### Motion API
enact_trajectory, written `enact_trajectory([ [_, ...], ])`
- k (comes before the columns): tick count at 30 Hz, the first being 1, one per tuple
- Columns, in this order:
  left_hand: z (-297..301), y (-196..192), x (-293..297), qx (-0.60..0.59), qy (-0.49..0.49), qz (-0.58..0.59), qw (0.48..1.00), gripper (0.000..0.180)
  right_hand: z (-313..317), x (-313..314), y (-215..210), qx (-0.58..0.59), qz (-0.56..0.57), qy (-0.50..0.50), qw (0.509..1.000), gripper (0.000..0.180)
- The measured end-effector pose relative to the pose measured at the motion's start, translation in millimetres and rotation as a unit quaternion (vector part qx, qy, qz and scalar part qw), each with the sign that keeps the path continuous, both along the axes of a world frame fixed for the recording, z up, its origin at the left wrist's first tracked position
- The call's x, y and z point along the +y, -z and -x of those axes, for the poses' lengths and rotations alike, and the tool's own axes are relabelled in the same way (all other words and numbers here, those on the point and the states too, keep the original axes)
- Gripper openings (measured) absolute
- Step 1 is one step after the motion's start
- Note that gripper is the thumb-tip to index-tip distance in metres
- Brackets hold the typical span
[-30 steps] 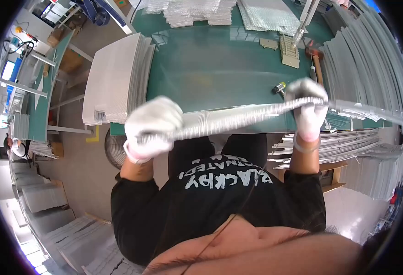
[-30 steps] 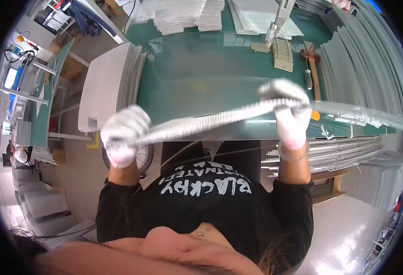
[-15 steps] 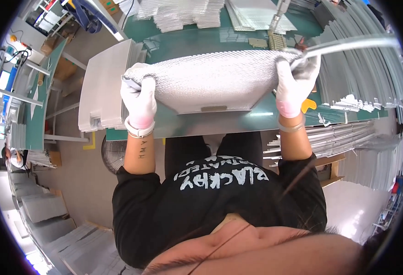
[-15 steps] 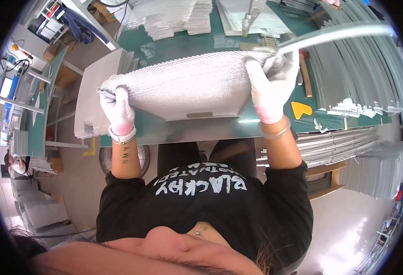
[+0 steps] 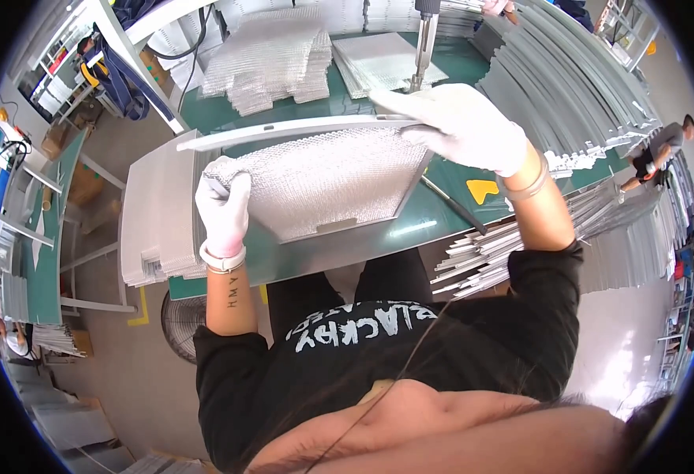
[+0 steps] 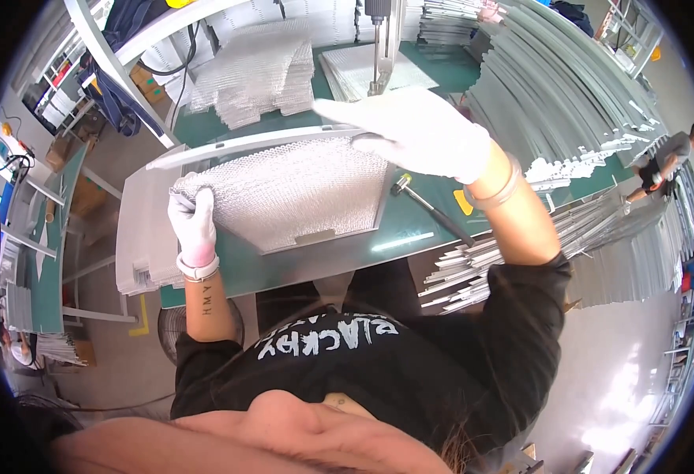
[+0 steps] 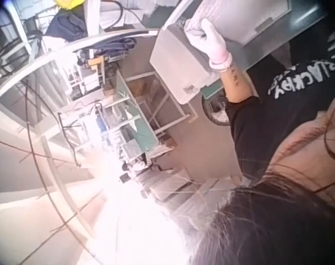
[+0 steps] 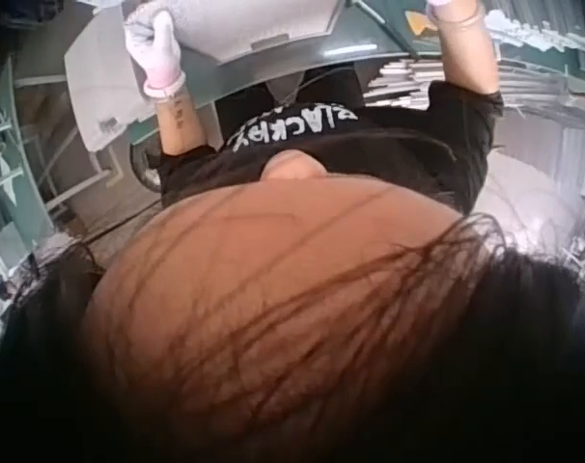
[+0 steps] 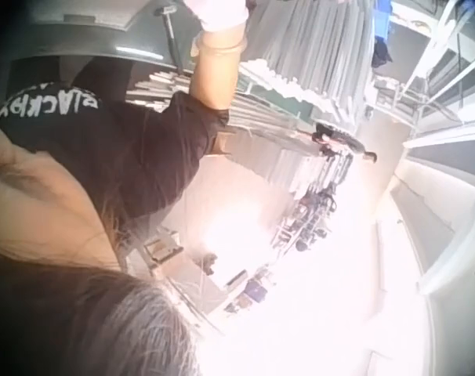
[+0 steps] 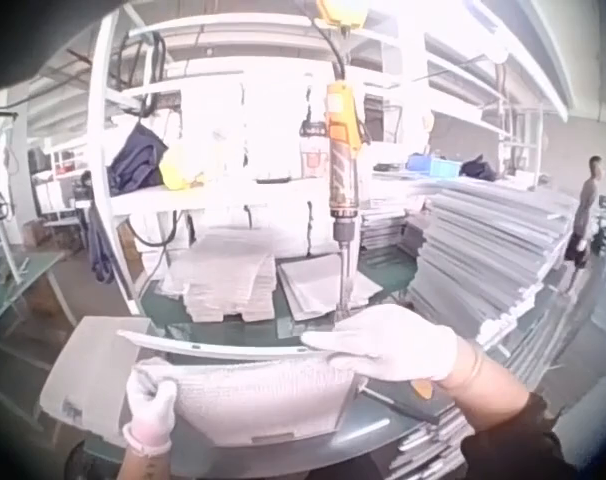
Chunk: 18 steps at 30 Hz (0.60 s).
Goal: Assembling mesh filter screens by fitting mesh sheets into metal frames and securing them with a mallet and power drill.
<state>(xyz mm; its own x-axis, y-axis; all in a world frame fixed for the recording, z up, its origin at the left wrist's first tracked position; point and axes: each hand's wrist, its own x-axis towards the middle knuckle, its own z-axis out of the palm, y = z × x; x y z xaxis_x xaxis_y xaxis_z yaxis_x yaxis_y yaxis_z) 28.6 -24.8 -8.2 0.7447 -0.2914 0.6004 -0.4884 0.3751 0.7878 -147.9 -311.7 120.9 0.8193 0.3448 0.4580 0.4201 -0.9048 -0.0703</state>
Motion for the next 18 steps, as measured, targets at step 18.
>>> enact_trajectory([
  [18, -10.6, -9.0, 7.9, -0.116, -0.005, 0.044, 0.992, 0.034, -60.2, 53.9, -10.2, 0.091, -0.045, -0.2, 0.975, 0.045],
])
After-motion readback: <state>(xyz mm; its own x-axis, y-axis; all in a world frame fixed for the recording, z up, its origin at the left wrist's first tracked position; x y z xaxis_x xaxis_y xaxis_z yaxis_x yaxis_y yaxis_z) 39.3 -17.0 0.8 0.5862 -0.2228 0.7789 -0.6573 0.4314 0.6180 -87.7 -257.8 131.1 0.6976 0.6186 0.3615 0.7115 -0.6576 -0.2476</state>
